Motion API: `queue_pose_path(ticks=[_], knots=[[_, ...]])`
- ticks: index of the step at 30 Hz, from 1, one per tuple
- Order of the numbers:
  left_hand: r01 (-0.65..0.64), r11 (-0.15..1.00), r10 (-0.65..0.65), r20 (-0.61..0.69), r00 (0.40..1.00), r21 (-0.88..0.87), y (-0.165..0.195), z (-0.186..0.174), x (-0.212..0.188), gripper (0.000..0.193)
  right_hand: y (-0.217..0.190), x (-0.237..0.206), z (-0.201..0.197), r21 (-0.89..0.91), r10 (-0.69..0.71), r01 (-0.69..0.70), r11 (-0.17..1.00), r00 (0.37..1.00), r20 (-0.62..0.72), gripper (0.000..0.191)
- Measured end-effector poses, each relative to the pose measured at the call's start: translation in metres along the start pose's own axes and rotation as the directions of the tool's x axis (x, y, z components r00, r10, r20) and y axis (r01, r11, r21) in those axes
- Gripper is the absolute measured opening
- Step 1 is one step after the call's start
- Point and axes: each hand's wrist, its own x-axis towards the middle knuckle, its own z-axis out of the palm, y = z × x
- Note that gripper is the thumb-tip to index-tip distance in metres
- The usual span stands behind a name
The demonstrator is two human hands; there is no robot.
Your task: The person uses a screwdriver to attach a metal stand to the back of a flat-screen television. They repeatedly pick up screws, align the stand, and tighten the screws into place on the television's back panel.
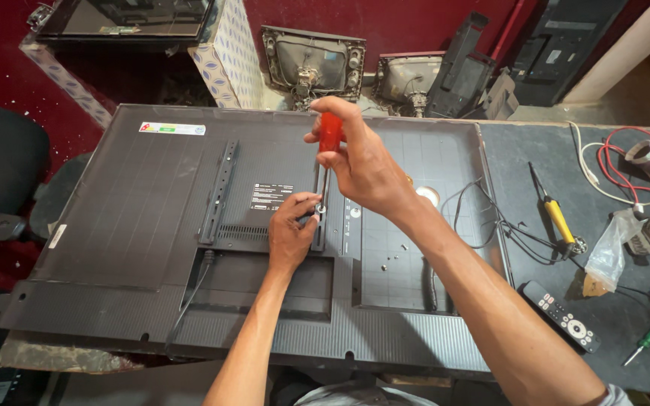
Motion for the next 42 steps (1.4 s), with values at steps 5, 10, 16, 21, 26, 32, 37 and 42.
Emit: queue_pose_path(ticks=[5,10,16,21,26,32,37,42], knots=[[-0.007,1.0,0.007,0.001,1.0,-0.016,-0.002,0.0,0.0,0.038,0.005,-0.002,0.002,-0.03,-0.017,0.017,0.999,1.0,0.014,0.067],[-0.053,0.999,0.053,-0.005,0.999,-0.004,-0.004,-0.001,0.001,0.037,0.004,0.001,0.002,-0.035,-0.016,0.016,0.999,1.0,0.018,0.067],[-0.022,0.999,0.023,-0.01,1.0,0.036,-0.003,-0.002,0.0,0.038,-0.008,0.007,0.001,-0.138,0.047,-0.046,0.989,0.999,0.003,0.076],[-0.013,0.999,0.013,-0.009,1.0,0.037,-0.003,-0.003,0.0,0.035,-0.01,0.009,0.004,-0.18,-0.111,0.11,0.977,0.994,0.006,0.083],[-0.097,0.993,0.099,-0.018,0.995,0.07,-0.005,-0.003,0.0,0.035,-0.009,0.01,0.012,0.003,0.083,-0.083,0.997,0.996,-0.045,0.069],[-0.061,0.994,0.063,-0.022,0.998,0.088,-0.005,-0.003,0.0,0.037,-0.017,0.013,0.01,-0.202,-0.034,0.013,0.979,0.995,-0.097,0.073],[-0.086,0.993,0.088,-0.022,0.996,0.084,-0.006,-0.004,0.001,0.036,-0.018,0.013,0.009,0.017,0.08,-0.078,0.997,0.992,-0.097,0.067],[-0.076,0.996,0.077,-0.026,0.997,0.04,-0.008,-0.004,0.001,0.033,-0.017,0.012,0.016,-0.179,0.066,-0.084,0.98,0.992,-0.105,0.071]])
